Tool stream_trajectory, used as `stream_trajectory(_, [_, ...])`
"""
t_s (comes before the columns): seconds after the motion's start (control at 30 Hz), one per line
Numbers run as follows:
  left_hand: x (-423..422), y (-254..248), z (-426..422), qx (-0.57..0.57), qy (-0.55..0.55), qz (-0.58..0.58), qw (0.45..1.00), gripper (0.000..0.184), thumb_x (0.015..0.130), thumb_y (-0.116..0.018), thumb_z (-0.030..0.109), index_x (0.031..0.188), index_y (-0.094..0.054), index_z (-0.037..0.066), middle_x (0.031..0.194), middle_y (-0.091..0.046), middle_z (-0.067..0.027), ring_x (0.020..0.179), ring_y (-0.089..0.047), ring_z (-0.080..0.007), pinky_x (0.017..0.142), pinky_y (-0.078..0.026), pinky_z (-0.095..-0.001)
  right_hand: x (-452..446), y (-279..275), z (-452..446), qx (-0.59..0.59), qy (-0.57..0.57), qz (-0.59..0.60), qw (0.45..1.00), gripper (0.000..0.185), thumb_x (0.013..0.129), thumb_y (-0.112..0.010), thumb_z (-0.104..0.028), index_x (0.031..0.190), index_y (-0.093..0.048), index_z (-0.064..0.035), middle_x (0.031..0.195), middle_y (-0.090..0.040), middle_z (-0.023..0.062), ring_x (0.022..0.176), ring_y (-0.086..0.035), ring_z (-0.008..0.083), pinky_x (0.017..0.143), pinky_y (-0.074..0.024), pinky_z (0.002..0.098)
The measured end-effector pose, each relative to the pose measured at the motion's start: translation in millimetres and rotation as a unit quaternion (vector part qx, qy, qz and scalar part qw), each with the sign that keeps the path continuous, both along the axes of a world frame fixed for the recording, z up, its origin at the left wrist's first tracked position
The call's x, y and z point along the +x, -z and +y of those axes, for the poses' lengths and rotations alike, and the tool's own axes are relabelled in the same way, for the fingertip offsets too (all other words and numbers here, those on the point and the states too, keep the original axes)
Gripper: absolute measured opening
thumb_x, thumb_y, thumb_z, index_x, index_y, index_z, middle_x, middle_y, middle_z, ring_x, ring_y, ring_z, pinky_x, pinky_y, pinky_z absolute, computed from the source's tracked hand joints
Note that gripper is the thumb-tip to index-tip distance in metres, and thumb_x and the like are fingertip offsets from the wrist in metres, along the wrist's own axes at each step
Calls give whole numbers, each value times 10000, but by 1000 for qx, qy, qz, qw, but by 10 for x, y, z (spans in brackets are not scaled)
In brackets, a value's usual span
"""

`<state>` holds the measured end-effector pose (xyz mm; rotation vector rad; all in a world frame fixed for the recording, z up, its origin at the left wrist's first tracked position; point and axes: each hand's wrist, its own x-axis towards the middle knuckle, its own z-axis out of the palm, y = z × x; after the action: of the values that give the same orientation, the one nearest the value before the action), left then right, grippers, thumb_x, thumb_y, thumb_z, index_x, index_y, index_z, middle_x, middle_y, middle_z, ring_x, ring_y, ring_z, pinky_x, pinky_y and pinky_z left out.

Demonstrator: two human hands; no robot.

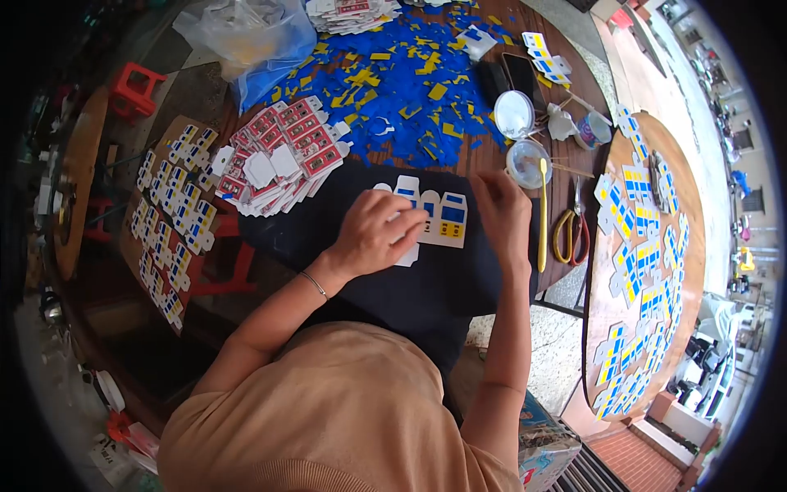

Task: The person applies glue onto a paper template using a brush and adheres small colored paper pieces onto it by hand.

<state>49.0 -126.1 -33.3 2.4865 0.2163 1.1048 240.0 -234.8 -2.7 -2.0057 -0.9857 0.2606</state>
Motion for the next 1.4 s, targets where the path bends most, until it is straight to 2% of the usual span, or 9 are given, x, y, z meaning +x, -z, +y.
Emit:
stream_trajectory(0.03, [-12,3,10,-10,-10,-13,1000,187,798,-717,91,976,-664,112,922,-582,-37,873,-552,-240,771,-461,-376,0,-39,59,20,-12,-51,998,118,884,-684,-111,932,-676,-3,761,-669,91,662,-638,155,625,-492,292])
stream_trajectory(0.13, [-67,-29,81,-59,-46,-20,997,154,797,-706,66,925,-628,101,912,-581,-50,858,-551,-256,762,-453,-373,-38,-235,95,26,-68,-73,995,83,859,-700,-93,914,-692,-32,838,-669,92,674,-642,184,632,-499,307])
stream_trajectory(0.33, [-103,-56,115,-84,-57,-46,994,138,810,-689,61,926,-625,98,911,-579,-54,859,-546,-258,753,-446,-375,-179,-462,-148,-130,-148,-118,973,66,795,-713,-72,859,-709,-53,812,-650,69,678,-648,230,632,-510,334])
stream_trajectory(0.53, [-112,-48,116,-83,-61,-56,993,142,814,-694,68,937,-633,100,914,-582,-50,851,-545,-255,751,-450,-369,-253,-253,-247,-171,-195,-140,956,58,779,-700,-76,834,-717,-67,827,-653,82,712,-658,291,642,-523,373])
stream_trajectory(0.87, [-190,-117,188,-139,-74,-86,984,109,829,-698,66,921,-644,87,893,-582,-54,833,-550,-249,732,-455,-363,-298,-401,-152,-139,-172,-108,969,80,809,-707,-78,885,-709,-53,807,-647,78,639,-637,227,608,-501,336])
stream_trajectory(1.07, [-304,-78,463,-211,-113,-131,962,105,901,-645,32,1005,-638,47,871,-607,-49,714,-568,-145,621,-461,-268,-93,-208,374,-42,-167,-117,978,75,849,-696,-81,905,-699,-31,818,-640,98,650,-630,193,606,-489,314])
stream_trajectory(1.13, [-305,-12,520,-248,-131,-120,952,130,910,-639,34,1039,-631,44,870,-611,-46,686,-570,-131,608,-459,-262,-53,-156,694,-47,-169,-124,977,112,873,-680,-148,916,-707,-47,858,-654,111,714,-661,239,643,-506,346])
stream_trajectory(1.3, [-283,27,526,-183,-124,-131,966,165,907,-634,16,1069,-620,43,816,-594,-35,647,-558,-113,559,-440,-250,-111,133,1520,-14,-99,-181,978,203,877,-679,-275,954,-732,-95,921,-675,116,818,-675,325,708,-526,417])
stream_trajectory(1.4, [-294,3,515,-179,-118,-128,968,170,899,-633,3,1063,-617,44,794,-577,-31,620,-529,-108,536,-426,-247,-180,230,1738,-53,-72,-231,969,210,850,-703,-289,956,-736,-111,935,-676,108,850,-670,337,723,-528,426])
